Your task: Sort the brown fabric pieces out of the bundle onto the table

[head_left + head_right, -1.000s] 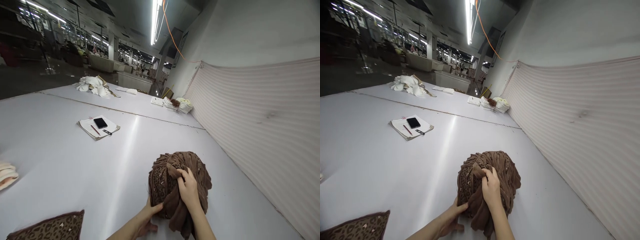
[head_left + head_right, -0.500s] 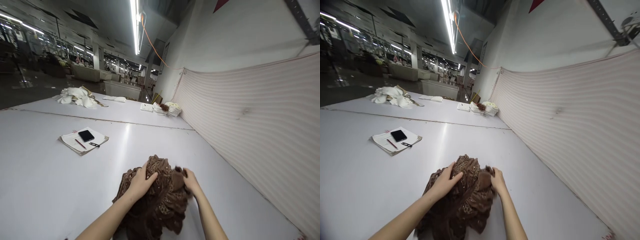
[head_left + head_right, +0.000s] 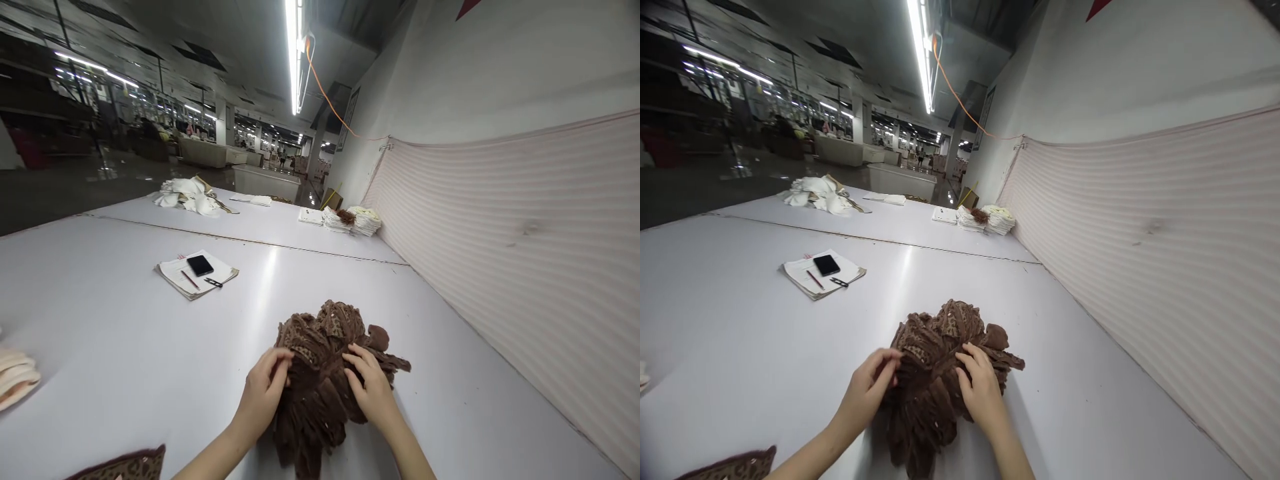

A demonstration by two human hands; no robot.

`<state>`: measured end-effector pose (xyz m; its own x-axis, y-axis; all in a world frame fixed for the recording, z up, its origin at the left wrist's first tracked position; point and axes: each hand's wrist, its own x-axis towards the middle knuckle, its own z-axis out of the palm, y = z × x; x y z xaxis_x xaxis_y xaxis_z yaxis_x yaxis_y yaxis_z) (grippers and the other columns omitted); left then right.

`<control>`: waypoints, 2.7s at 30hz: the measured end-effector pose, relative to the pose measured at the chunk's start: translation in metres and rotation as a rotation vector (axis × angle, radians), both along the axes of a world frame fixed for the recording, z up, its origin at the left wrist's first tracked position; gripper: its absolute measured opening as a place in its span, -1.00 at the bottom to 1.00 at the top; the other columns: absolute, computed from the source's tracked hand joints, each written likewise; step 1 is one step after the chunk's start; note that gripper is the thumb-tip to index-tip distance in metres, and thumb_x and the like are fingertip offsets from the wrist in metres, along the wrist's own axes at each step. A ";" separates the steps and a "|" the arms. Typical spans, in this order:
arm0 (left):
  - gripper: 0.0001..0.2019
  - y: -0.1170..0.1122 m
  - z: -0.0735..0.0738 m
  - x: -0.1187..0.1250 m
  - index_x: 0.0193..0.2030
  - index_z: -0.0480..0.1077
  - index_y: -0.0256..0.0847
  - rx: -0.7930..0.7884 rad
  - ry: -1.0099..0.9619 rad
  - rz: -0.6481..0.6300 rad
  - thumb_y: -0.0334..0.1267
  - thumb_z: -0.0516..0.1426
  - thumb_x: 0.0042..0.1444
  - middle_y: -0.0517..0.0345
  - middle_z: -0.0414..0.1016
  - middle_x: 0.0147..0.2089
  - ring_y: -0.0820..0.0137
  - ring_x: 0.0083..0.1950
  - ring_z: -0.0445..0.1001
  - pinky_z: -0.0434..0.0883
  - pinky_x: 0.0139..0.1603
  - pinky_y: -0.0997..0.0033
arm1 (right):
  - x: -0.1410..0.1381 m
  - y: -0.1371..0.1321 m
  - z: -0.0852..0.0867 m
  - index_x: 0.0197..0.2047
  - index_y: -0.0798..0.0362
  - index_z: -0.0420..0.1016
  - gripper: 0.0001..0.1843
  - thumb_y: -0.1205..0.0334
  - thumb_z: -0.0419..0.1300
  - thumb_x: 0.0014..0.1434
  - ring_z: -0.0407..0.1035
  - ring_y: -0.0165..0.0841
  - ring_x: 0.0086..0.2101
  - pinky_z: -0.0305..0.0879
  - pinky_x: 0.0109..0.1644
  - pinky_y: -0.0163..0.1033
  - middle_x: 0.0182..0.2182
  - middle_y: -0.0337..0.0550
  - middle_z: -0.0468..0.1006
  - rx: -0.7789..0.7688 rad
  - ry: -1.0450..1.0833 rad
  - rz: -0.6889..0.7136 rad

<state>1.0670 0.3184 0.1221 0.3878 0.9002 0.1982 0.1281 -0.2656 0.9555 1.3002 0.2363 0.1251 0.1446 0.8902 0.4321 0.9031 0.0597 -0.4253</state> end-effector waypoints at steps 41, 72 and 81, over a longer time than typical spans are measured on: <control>-0.55 0.051 -0.081 0.081 0.12 0.07 -0.14 -0.266 -0.293 -0.168 -0.34 0.01 0.05 -0.09 0.15 0.22 0.27 0.21 0.28 0.24 0.23 0.13 | 0.044 0.069 -0.009 -0.30 0.02 0.46 -0.78 0.29 0.04 -0.02 0.40 -0.21 -0.23 0.32 -0.10 -0.12 -0.32 -0.11 0.53 0.042 0.316 -0.107; -0.58 0.024 -0.009 -0.021 -0.18 0.45 -0.23 -0.699 -0.296 -0.160 0.10 0.07 0.08 0.07 0.55 -0.20 0.30 -0.15 0.49 0.41 -0.16 0.36 | 0.052 0.091 -0.044 -0.22 0.05 0.47 -0.70 0.36 -0.03 0.05 0.37 -0.17 -0.21 0.33 -0.11 -0.06 -0.30 -0.04 0.49 0.125 0.005 -0.242; -0.62 0.028 0.002 0.000 -0.03 0.47 -0.31 -0.876 -0.660 -0.415 -0.11 0.10 0.11 -0.03 0.53 0.01 0.21 0.13 0.42 0.20 0.28 0.23 | -0.051 0.057 0.019 -0.01 -0.02 0.37 -0.63 0.41 -0.05 0.16 0.28 -0.15 0.03 0.19 0.06 -0.01 -0.05 -0.01 0.48 0.117 -0.332 0.153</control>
